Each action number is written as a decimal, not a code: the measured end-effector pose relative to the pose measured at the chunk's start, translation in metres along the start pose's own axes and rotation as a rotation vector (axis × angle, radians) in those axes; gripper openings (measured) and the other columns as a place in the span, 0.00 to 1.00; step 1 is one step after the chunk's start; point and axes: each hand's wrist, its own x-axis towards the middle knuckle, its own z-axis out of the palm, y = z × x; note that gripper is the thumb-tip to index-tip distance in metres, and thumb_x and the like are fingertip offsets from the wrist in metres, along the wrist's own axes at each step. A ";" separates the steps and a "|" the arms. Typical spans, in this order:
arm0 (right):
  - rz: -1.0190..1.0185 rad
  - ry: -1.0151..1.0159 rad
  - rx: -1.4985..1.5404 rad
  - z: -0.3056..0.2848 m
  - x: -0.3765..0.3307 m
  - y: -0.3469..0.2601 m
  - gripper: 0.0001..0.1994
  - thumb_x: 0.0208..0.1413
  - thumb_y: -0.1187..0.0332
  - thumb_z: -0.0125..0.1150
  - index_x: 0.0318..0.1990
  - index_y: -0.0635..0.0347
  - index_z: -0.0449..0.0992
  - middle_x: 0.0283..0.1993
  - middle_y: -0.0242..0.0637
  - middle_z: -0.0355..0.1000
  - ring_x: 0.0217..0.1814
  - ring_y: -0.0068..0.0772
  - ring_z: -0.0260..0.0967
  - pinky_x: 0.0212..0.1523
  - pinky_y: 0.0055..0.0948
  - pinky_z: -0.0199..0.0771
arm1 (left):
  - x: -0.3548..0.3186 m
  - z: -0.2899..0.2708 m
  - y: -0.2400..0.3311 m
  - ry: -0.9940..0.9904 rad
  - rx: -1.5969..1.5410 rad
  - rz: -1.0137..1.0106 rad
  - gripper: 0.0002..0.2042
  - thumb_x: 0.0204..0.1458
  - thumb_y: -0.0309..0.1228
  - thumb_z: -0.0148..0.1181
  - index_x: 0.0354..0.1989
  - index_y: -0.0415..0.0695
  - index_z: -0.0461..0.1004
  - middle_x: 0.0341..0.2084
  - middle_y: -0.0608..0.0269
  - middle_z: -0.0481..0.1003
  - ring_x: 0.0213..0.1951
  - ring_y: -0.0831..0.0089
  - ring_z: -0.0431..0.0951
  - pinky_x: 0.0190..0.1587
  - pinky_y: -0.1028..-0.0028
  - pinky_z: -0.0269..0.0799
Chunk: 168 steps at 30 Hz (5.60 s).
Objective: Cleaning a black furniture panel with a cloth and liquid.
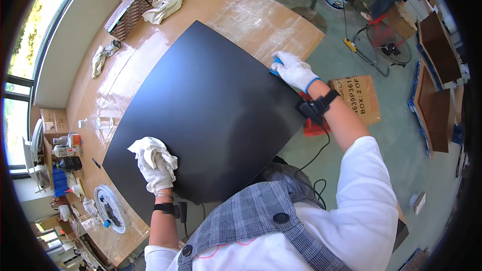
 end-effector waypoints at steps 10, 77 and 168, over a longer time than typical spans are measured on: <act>0.211 -0.158 0.031 -0.047 -0.121 0.060 0.20 0.55 0.60 0.53 0.54 0.56 0.69 0.53 0.46 0.71 0.57 0.49 0.67 0.57 0.38 0.66 | 0.006 0.002 -0.005 0.025 0.010 0.045 0.24 0.53 0.38 0.57 0.56 0.39 0.65 0.56 0.47 0.65 0.60 0.51 0.62 0.64 0.60 0.54; 0.126 0.730 0.277 0.055 -0.184 0.056 0.22 0.52 0.66 0.64 0.52 0.65 0.67 0.50 0.47 0.70 0.52 0.44 0.69 0.55 0.35 0.69 | 0.010 0.001 -0.007 -0.023 -0.037 0.040 0.25 0.54 0.45 0.55 0.54 0.40 0.66 0.52 0.47 0.68 0.57 0.51 0.65 0.61 0.60 0.58; -0.669 0.525 -0.160 0.104 -0.236 -0.025 0.18 0.50 0.70 0.63 0.49 0.62 0.68 0.46 0.46 0.69 0.48 0.49 0.68 0.50 0.41 0.70 | -0.445 -0.152 -0.081 -0.281 -0.055 -0.728 0.29 0.44 0.34 0.67 0.57 0.44 0.67 0.49 0.50 0.68 0.52 0.54 0.71 0.56 0.63 0.67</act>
